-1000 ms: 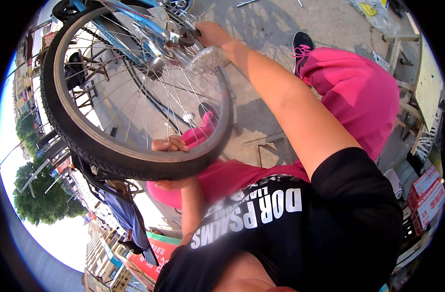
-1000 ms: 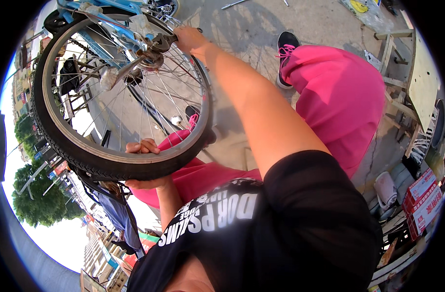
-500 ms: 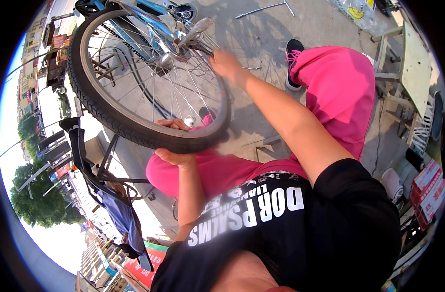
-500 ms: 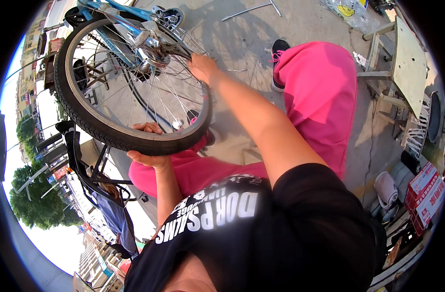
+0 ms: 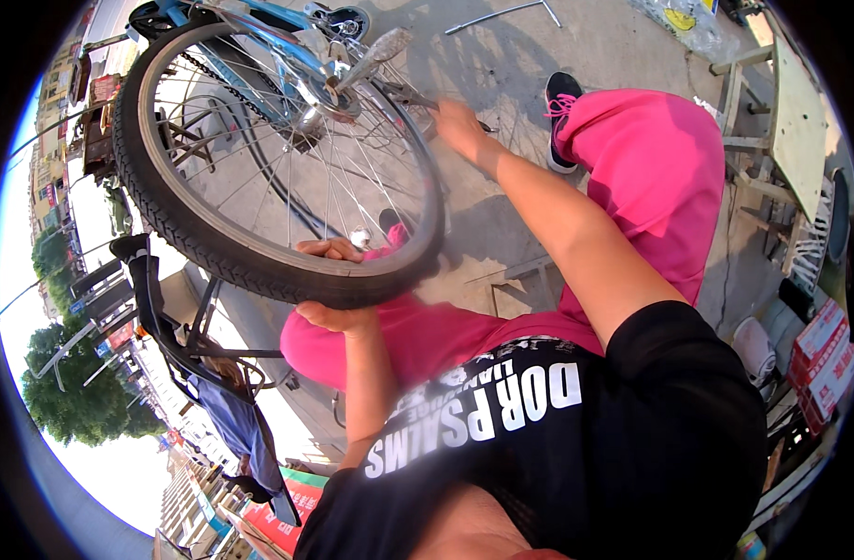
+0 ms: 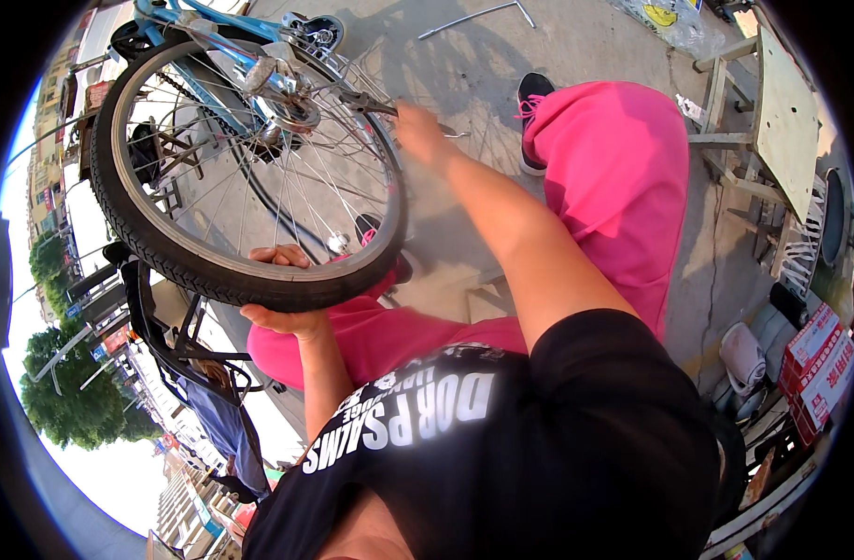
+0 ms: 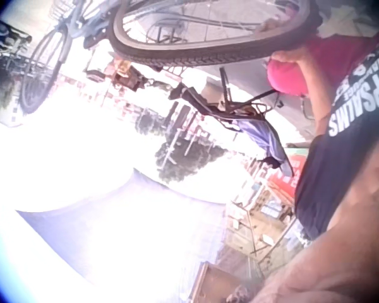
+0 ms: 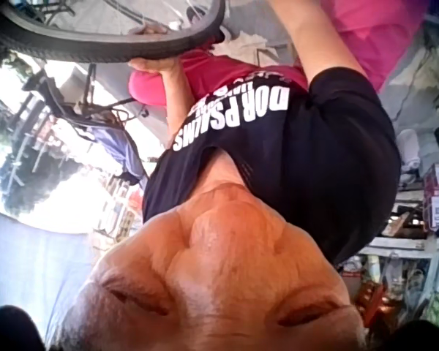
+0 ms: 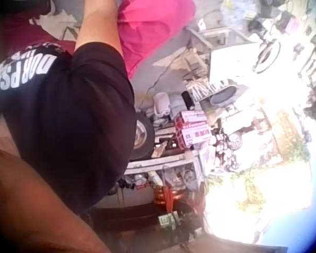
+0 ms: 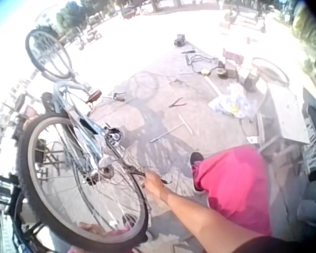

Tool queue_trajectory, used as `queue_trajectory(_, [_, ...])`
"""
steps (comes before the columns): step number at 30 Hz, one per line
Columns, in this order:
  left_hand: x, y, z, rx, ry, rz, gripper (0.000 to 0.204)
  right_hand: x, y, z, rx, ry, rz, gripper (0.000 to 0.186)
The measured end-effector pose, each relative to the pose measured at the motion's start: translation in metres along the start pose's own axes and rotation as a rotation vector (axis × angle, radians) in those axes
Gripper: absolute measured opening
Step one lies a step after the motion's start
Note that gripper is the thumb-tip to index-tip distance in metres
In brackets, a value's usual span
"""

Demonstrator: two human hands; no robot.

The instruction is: The person uses a wrench to tighten the axle nut on a bicycle wheel, then rotates the wheel to check for smoothness. They continue to adjust the wheel and inspect the tire and spokes throughout the clip.

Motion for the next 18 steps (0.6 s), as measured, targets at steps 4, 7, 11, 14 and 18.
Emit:
queue_trajectory(4, [0.001, 0.000, 0.003, -0.004, 0.032, 0.054, 0.085, -0.015, 0.027, 0.017, 0.075, 0.006, -0.007, 0.010])
queue_trajectory(7, [0.001, 0.001, 0.002, 0.006, 0.011, 0.039, 0.087, -0.022, 0.044, 0.029, 0.272, -0.109, -0.099, 0.010])
queue_trajectory(11, [-0.001, 0.001, 0.003, -0.023, -0.027, 0.062, 0.087, -0.027, 0.058, 0.030, 0.362, -0.039, -0.153, 0.010])
queue_trajectory(14, [-0.003, 0.000, 0.001, -0.043, -0.025, 0.068, 0.086, -0.028, 0.068, 0.035, 0.389, -0.086, -0.144, 0.013])
queue_trajectory(18, [-0.005, 0.001, -0.001, -0.043, -0.006, 0.055, 0.088, -0.033, 0.093, 0.039, 0.470, -0.173, -0.184, 0.016])
Point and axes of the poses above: each hand's wrist, its own y-axis towards the middle knuckle, its own x-axis out of the back of the hand, z = x × y, the point moved 6 cm from there along y, towards the middle knuckle, and after that the axes turned 4 degrees about -y, right-handed, at the moved point
